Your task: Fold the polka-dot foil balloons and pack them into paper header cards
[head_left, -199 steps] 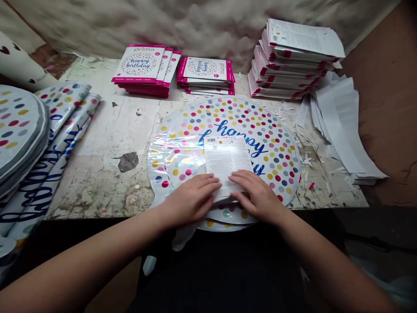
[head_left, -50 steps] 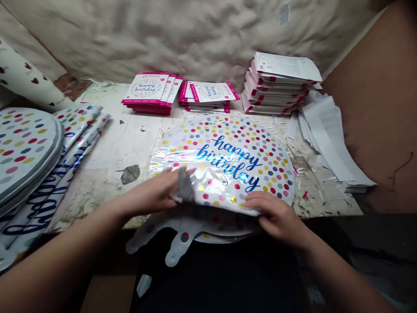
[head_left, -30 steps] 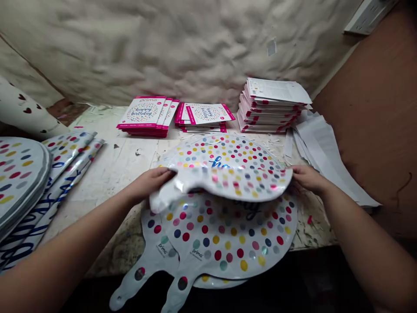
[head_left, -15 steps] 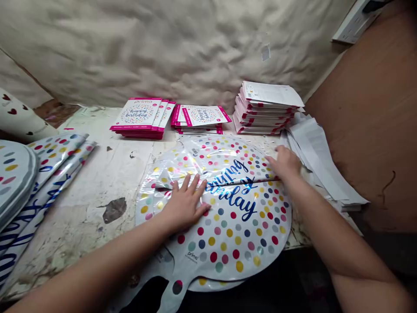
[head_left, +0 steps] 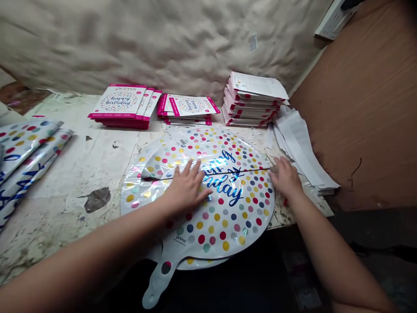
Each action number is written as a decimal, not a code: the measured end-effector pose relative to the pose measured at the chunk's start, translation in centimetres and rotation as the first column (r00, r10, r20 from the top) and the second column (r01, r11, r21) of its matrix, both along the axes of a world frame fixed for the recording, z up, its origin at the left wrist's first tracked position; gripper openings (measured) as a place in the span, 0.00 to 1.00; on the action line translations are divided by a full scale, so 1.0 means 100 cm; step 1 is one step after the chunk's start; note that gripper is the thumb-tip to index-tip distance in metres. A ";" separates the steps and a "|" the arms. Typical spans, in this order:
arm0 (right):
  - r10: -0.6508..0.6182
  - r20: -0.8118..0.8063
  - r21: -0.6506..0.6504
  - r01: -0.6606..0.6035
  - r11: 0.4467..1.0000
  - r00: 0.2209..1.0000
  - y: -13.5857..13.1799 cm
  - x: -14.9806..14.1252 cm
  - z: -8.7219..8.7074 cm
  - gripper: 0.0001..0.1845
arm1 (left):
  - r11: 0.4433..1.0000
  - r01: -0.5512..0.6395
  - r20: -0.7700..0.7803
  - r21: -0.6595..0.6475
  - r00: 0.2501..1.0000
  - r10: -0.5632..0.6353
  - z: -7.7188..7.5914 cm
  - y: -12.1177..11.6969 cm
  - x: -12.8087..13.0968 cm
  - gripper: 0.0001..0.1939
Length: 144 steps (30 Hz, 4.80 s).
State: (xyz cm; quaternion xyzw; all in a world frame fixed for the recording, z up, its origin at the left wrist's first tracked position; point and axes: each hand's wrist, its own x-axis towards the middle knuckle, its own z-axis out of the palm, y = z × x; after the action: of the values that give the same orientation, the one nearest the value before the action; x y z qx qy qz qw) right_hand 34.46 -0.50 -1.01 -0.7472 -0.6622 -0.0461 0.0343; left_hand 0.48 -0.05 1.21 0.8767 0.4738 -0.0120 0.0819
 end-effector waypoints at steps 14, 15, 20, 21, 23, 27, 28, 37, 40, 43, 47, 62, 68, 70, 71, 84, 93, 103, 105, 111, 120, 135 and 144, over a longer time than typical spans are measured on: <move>0.719 0.406 0.389 -0.819 0.423 0.564 0.061 -0.225 0.095 0.19 | 1.000 0.011 0.093 0.019 0.996 -0.012 -0.009 -0.009 0.026 0.36; 0.801 0.404 0.304 -0.890 0.338 0.442 0.062 -0.250 0.089 0.19 | 1.000 0.030 0.099 0.009 0.995 -0.031 -0.008 -0.011 0.017 0.35; 0.882 0.226 0.290 -0.893 0.343 0.413 0.056 -0.291 0.028 0.20 | 0.998 -0.004 0.071 0.057 0.997 0.000 -0.009 -0.031 -0.065 0.36; 0.839 0.142 0.300 -0.831 0.469 0.525 0.053 -0.288 0.017 0.19 | 0.996 -0.038 0.054 0.083 0.998 0.033 -0.010 -0.036 -0.082 0.38; 0.714 -0.027 0.255 -0.686 0.682 0.699 0.045 -0.278 0.001 0.20 | 0.989 -0.088 0.027 0.115 0.996 0.085 -0.013 -0.043 -0.109 0.38; 0.690 -0.206 0.161 -0.671 0.724 0.694 0.030 -0.269 -0.009 0.21 | 0.988 -0.043 0.076 0.145 0.997 0.032 -0.014 -0.036 -0.134 0.28; 0.714 -0.239 0.152 -0.701 0.697 0.658 0.029 -0.268 -0.008 0.21 | 0.985 -0.030 0.111 0.170 0.994 0.011 -0.013 -0.030 -0.136 0.23; 0.708 -0.229 0.112 -0.704 0.701 0.668 0.039 -0.261 0.006 0.17 | 0.875 -0.429 0.482 0.225 0.829 0.282 0.009 0.014 -0.125 0.10; 0.736 -0.173 0.047 -0.741 0.670 0.655 0.044 -0.263 0.011 0.13 | 0.947 -0.161 0.344 0.278 0.937 0.059 0.006 0.003 -0.118 0.12; 0.743 -0.114 -0.007 -0.748 0.663 0.660 0.046 -0.268 0.018 0.12 | 0.956 -0.020 0.182 0.294 0.983 -0.035 -0.007 -0.015 -0.114 0.15; 0.753 -0.063 -0.014 -0.755 0.656 0.655 0.040 -0.274 0.022 0.14 | 0.940 -0.067 0.167 0.335 0.986 0.011 -0.021 -0.030 -0.115 0.18; 0.702 -0.074 0.007 -0.703 0.711 0.709 0.032 -0.287 0.015 0.11 | 0.848 -0.049 0.106 0.528 0.994 -0.008 0.020 0.007 -0.122 0.13; 0.561 -0.034 0.148 -0.551 0.821 0.827 0.061 -0.237 0.061 0.13 | 0.972 0.057 0.174 0.227 0.980 -0.098 -0.011 -0.016 -0.100 0.22; 0.379 0.019 0.407 -0.353 0.842 0.925 0.070 -0.196 0.106 0.15 | 0.990 0.006 0.145 0.141 0.989 -0.027 -0.019 -0.019 -0.098 0.27; 0.272 0.060 0.562 -0.258 0.786 0.960 0.072 -0.176 0.129 0.18 | 0.994 -0.005 0.134 0.112 0.991 -0.010 -0.020 -0.019 -0.098 0.28; 0.841 -0.315 0.319 -0.786 0.530 0.440 -0.074 -0.116 0.035 0.24 | 0.821 -0.285 0.622 -0.495 0.543 0.564 0.016 -0.016 -0.117 0.19; 0.812 -0.358 0.319 -0.757 0.571 0.461 -0.092 -0.122 -0.011 0.20 | 0.985 -0.066 0.697 -0.162 0.698 0.162 0.011 0.060 -0.081 0.41; 0.823 -0.329 0.377 -0.735 0.564 0.463 -0.090 -0.124 -0.013 0.17 | 0.986 -0.002 0.666 -0.165 0.737 0.113 0.007 0.113 -0.051 0.10; 0.820 -0.336 0.376 -0.732 0.568 0.464 -0.089 -0.123 -0.014 0.18 | 0.988 -0.128 0.598 -0.089 0.787 0.156 -0.002 0.117 -0.060 0.08; 0.822 -0.334 0.383 -0.731 0.565 0.461 -0.086 -0.122 -0.017 0.18 | 0.824 -0.520 0.581 0.224 0.750 0.316 0.000 0.124 -0.085 0.08; 0.831 -0.323 0.330 -0.770 0.547 0.452 -0.082 -0.114 -0.011 0.17 | 0.796 0.605 0.088 0.009 0.792 -0.604 -0.007 0.043 -0.004 0.25; 0.667 -0.647 0.147 -0.797 0.585 0.370 -0.072 -0.095 0.013 0.11 | 0.954 -0.153 0.510 0.258 0.860 0.000 0.027 0.021 -0.081 0.16; 0.072 -0.985 0.032 -0.237 0.971 0.160 -0.030 -0.105 0.055 0.13 | 0.784 0.098 0.504 0.614 0.715 -0.484 0.048 -0.050 -0.060 0.16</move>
State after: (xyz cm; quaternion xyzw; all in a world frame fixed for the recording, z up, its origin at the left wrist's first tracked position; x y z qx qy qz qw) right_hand 23.92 -3.48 4.48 -0.5313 -0.5595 0.4895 0.4063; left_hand -5.47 -5.01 6.01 0.8782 0.2486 0.4082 -0.0186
